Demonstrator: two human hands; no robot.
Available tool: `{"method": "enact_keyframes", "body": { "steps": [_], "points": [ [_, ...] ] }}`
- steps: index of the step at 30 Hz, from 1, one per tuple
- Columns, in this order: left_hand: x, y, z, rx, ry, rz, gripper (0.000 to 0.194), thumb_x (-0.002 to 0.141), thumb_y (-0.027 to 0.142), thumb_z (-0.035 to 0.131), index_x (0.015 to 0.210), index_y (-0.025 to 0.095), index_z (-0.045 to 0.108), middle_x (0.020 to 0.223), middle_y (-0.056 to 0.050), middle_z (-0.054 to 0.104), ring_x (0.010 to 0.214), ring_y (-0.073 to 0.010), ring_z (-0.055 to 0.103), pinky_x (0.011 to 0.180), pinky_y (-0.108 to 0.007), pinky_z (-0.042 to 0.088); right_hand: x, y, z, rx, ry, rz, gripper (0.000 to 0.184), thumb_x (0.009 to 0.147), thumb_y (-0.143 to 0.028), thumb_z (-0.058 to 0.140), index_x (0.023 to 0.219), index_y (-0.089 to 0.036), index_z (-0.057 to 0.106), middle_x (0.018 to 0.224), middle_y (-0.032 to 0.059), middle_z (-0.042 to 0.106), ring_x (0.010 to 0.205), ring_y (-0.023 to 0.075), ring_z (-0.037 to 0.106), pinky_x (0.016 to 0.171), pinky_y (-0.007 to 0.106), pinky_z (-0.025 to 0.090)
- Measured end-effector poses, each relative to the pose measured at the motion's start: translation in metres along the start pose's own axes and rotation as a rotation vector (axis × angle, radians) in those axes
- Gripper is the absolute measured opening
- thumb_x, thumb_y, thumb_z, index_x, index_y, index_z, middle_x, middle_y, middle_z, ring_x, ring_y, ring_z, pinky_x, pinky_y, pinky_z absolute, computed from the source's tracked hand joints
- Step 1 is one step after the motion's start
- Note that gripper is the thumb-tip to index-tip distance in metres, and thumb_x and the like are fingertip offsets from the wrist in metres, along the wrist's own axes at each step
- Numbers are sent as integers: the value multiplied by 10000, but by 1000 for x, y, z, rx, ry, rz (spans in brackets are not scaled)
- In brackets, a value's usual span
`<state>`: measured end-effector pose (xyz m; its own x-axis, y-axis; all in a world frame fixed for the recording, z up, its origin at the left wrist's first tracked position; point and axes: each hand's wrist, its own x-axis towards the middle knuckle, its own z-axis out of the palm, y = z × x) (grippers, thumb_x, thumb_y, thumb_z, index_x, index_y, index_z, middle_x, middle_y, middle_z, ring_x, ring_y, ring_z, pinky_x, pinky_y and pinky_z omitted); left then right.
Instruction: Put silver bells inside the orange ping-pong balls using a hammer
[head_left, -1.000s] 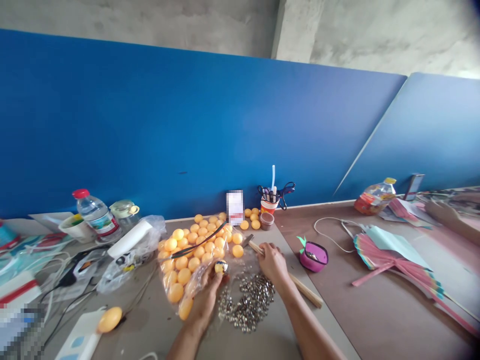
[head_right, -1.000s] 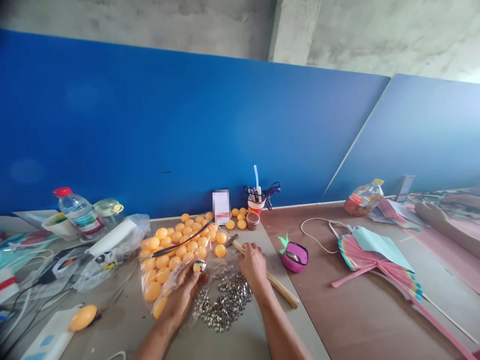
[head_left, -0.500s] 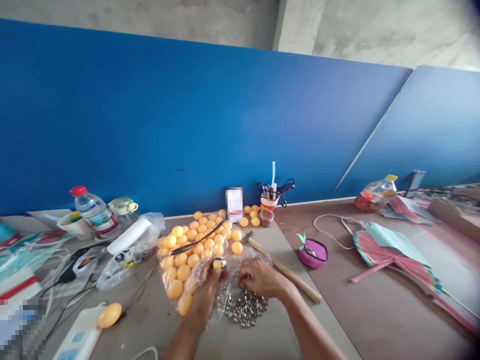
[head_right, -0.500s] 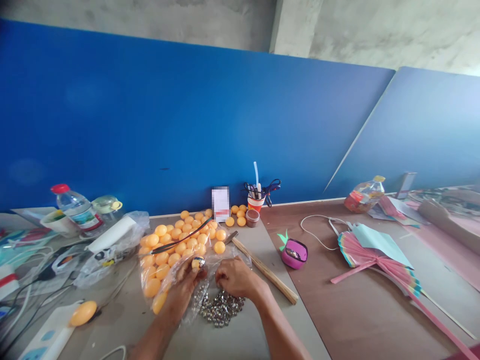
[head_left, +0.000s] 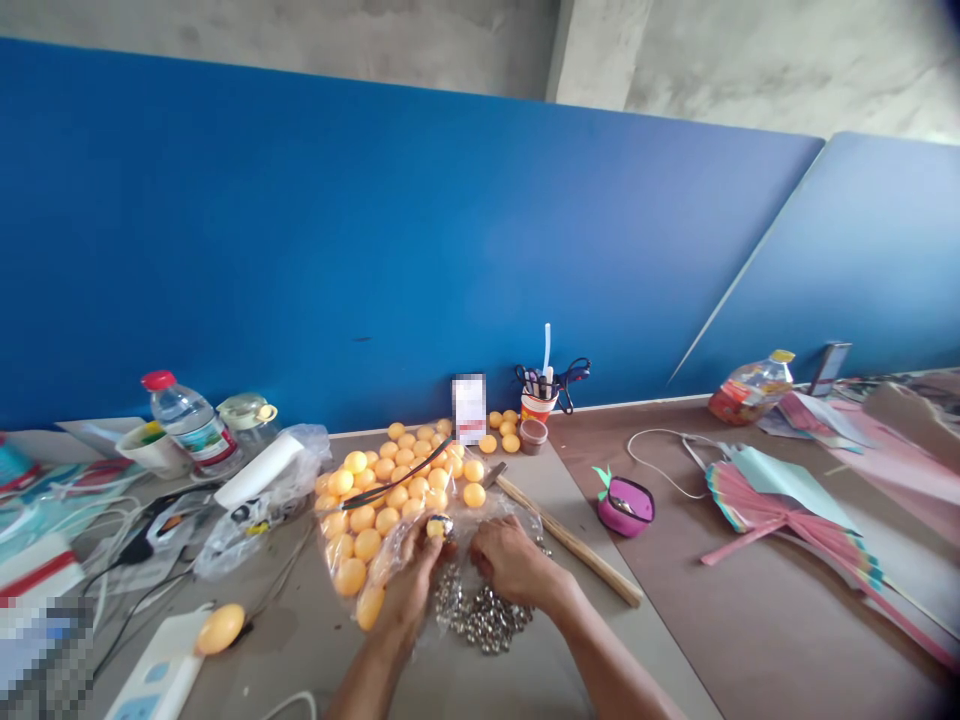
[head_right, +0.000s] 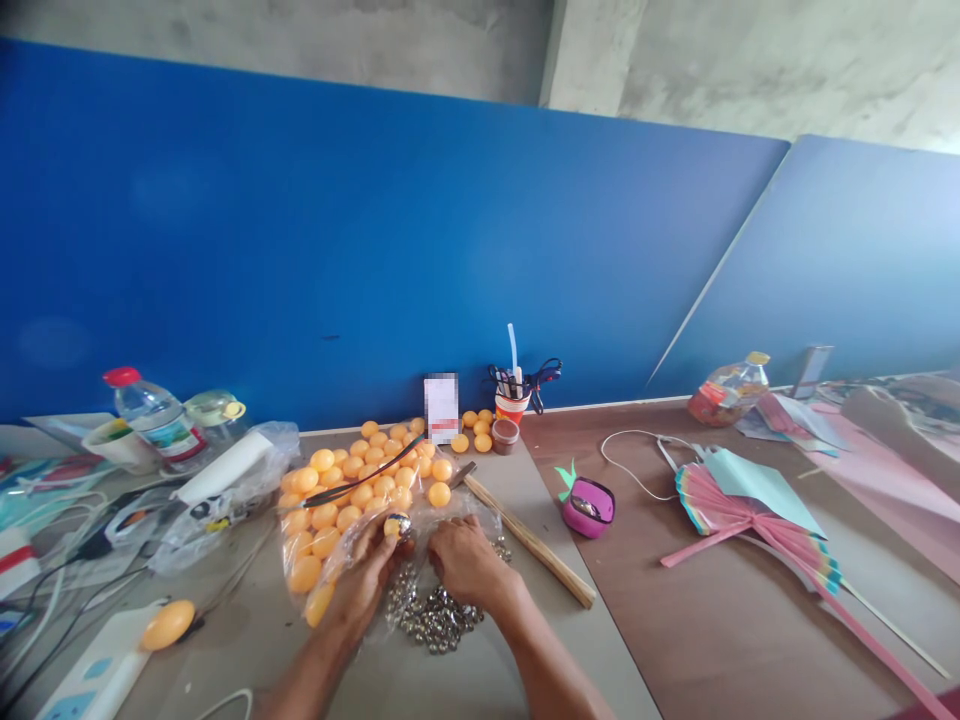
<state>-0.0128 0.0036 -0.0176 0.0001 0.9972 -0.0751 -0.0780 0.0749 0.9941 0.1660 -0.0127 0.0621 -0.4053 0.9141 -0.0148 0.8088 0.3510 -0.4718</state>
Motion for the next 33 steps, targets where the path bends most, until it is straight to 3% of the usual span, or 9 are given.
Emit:
{"method": "enact_keyframes", "body": {
  "steps": [8,13,18,25,33],
  "points": [
    [-4,18,6,-153,-93,-49,452,753,476,661,1129,238,581,1099,-81,679,1018,-282,665,887,-455,551,5,2,-6,709,104,113,107,670,-110,520,697,-184,591,625,-32,579,597,118,501,570,217,362],
    [-8,30,9,-98,-123,-14,474,728,483,681,1120,232,591,1149,-83,658,1049,-275,638,908,-442,544,13,1,5,1076,180,215,90,645,-150,547,720,-178,588,589,-46,561,516,100,490,546,224,389],
    [-10,34,10,-31,-136,1,502,720,513,674,1120,221,591,1132,-87,668,1065,-278,638,901,-429,544,17,-2,13,1063,201,225,50,651,-150,583,671,-177,620,594,-39,592,522,101,493,545,225,385],
    [-13,41,10,-26,-138,2,463,726,457,683,1111,214,595,1174,-102,644,1094,-283,620,920,-440,533,16,-11,11,922,220,206,111,672,-105,555,668,-176,640,663,-16,650,667,146,584,665,250,449],
    [-12,39,8,60,-132,16,484,714,449,679,1114,186,607,1193,-130,651,1115,-300,609,950,-440,498,18,-6,20,911,232,205,116,676,-119,538,694,-169,641,656,-19,635,641,135,570,669,250,443]
  ]
}}
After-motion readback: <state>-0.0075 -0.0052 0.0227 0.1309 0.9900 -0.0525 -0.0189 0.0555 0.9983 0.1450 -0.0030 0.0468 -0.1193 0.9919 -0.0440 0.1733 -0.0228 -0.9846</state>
